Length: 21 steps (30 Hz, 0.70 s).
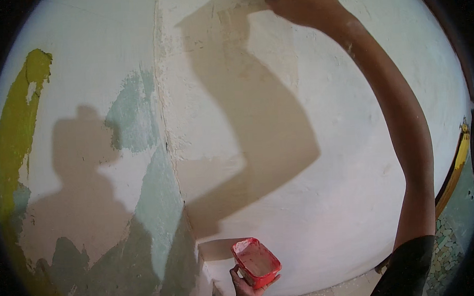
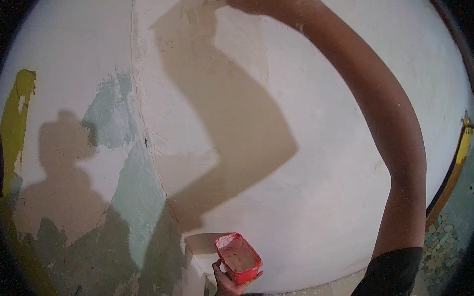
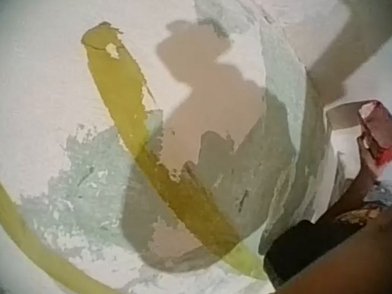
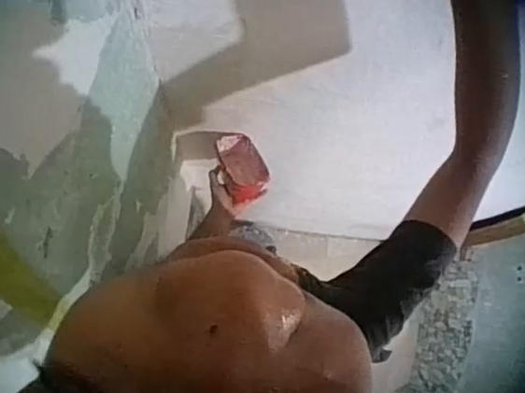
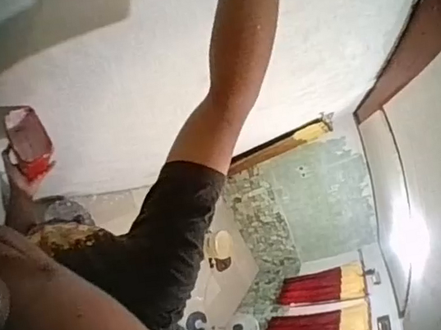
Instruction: Applying putty or plaster to a wall using a spatula and a container.
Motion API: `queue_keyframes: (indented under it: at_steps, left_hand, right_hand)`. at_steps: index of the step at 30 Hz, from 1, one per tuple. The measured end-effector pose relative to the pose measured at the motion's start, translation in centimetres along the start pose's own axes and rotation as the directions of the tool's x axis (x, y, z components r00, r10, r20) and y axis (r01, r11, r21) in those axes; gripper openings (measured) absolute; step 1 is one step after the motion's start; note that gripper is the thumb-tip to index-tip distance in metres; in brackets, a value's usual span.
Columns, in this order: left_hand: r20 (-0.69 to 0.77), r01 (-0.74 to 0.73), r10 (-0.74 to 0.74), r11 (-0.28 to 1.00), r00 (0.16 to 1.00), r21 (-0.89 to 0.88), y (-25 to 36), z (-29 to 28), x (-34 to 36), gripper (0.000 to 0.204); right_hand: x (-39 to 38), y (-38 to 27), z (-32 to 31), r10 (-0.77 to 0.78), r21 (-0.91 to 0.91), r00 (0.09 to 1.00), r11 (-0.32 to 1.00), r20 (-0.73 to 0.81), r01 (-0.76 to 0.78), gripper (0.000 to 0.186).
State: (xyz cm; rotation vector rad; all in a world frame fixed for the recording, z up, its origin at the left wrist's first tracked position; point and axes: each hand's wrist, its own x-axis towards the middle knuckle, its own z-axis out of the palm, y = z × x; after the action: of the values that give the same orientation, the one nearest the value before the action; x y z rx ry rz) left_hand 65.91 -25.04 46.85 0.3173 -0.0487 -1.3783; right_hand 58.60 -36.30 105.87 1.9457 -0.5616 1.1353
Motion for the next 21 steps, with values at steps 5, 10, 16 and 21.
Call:
queue_keyframes:
  at_steps: [5,10,16,21]
  left_hand:
    - [-0.054,-0.005,0.006,1.000,0.999,0.030,0.8,0.5,-0.1,0.083]
    - [-0.038,-0.009,0.009,1.000,0.999,-0.013,1.0,1.2,-0.1,0.078]
    - [-0.092,-0.026,0.025,1.000,0.995,-0.013,0.4,1.9,-0.7,0.078]
    - [-0.175,-0.007,-0.005,0.998,0.985,-0.064,0.1,0.9,-0.5,0.080]
  right_hand:
    - [-3.4,-3.7,5.6,-0.323,0.027,0.935,0.944,-0.143,0.330,0.026]
    - [-9.0,-8.0,5.9,-0.442,0.208,0.887,0.888,0.133,0.411,0.037]
    - [-3.1,-3.6,5.2,-0.180,0.022,0.977,0.983,-0.112,0.183,0.033]
    - [-1.9,-2.8,3.8,-0.210,-0.148,0.974,0.969,-0.085,0.196,0.030]
